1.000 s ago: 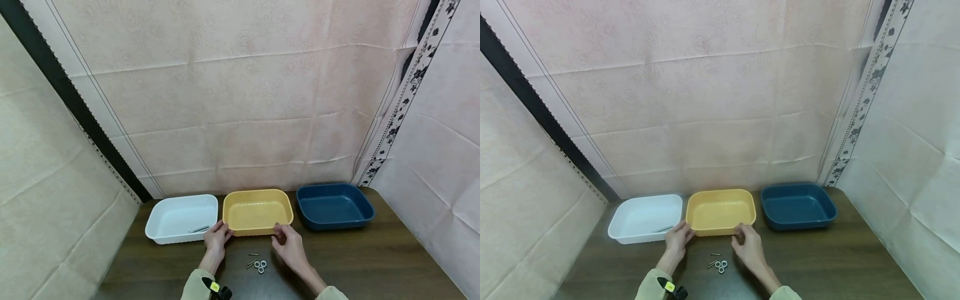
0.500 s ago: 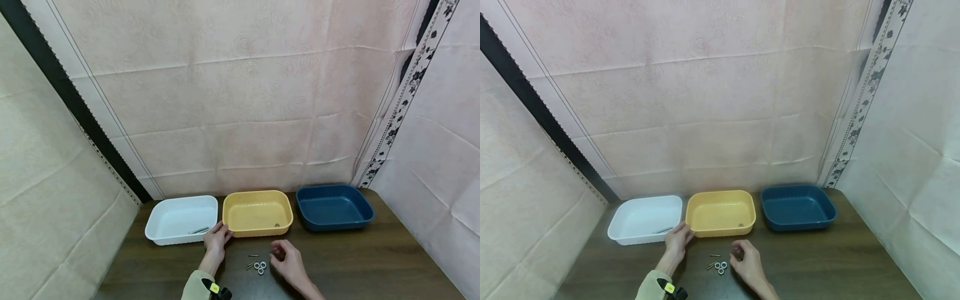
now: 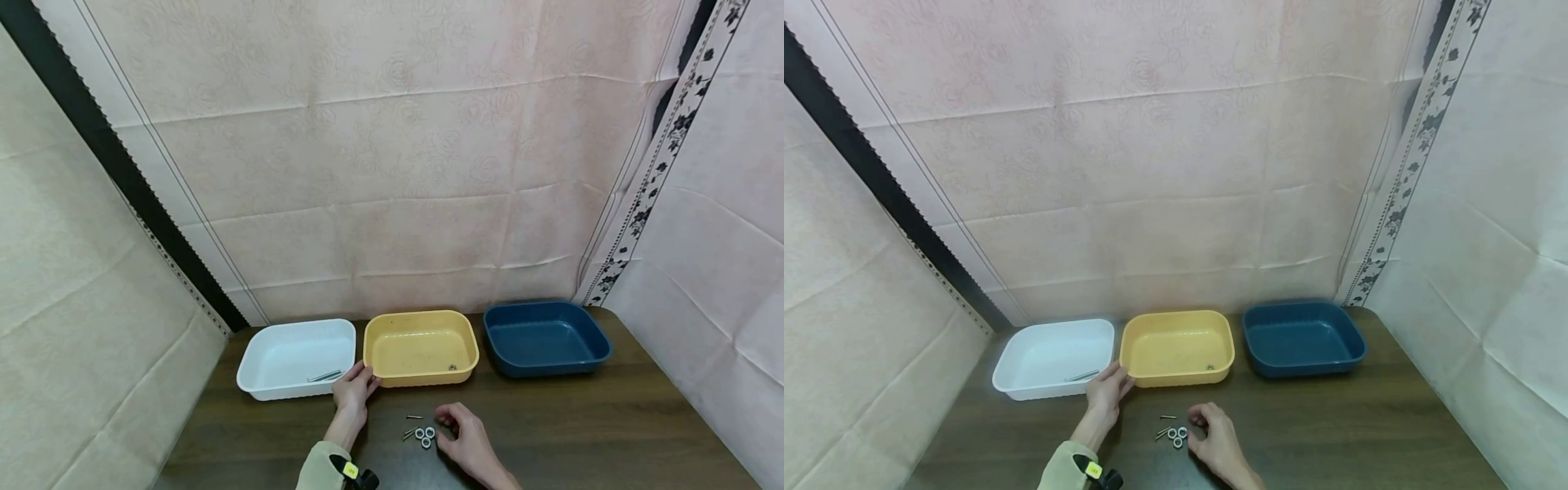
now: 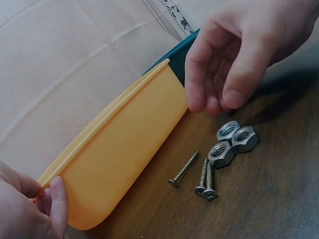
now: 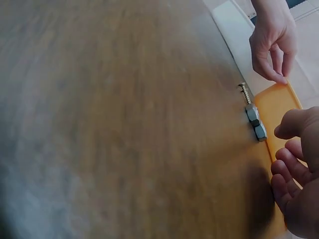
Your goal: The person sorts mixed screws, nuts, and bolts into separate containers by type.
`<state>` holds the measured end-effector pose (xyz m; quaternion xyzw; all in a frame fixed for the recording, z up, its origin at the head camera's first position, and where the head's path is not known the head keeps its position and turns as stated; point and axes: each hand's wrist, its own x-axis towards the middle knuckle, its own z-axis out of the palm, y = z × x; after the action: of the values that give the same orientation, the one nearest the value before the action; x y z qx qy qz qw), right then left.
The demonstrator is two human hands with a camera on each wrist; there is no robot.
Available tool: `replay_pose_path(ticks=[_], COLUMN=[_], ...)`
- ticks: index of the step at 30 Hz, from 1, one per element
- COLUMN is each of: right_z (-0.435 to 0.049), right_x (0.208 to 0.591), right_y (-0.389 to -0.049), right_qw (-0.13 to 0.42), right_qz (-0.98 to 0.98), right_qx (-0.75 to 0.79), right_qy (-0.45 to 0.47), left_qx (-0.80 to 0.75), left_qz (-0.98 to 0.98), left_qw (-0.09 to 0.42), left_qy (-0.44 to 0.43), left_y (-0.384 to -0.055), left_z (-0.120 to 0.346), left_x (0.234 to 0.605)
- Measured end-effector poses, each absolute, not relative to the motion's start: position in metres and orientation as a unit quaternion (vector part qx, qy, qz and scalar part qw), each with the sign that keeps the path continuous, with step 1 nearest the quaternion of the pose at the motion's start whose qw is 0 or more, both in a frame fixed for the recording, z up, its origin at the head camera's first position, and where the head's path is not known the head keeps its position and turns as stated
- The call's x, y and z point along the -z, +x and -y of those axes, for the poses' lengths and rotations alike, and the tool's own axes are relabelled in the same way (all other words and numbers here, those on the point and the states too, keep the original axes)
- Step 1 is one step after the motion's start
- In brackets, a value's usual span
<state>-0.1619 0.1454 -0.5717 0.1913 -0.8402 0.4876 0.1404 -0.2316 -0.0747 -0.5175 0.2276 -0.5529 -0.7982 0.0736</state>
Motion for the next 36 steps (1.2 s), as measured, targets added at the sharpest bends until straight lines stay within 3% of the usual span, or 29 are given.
replay_pose_path(ticks=[9, 21, 30, 36], right_z=[-0.1470, -0.1434, -0.1414, -0.1384], right_x=[0.5717, 0.5778, 0.5758, 0.5787], right_y=[-0.1635, -0.1645, -0.1663, -0.1649], right_qw=[0.099, 0.132, 0.108, 0.142], right_qz=[0.854, 0.857, 0.861, 0.861], right_qx=[-0.472, -0.443, -0.439, -0.422], right_qy=[0.193, 0.230, 0.234, 0.247], left_qx=[0.798, 0.800, 0.799, 0.798], left_qz=[0.553, 0.552, 0.552, 0.553], left_qw=[0.070, 0.072, 0.072, 0.072], left_qy=[0.228, 0.225, 0.226, 0.228], left_y=[-0.2319, -0.2313, -0.2320, -0.2318], left_z=[0.0745, 0.0745, 0.0747, 0.0746], left_x=[0.5169, 0.5177, 0.5181, 0.5182])
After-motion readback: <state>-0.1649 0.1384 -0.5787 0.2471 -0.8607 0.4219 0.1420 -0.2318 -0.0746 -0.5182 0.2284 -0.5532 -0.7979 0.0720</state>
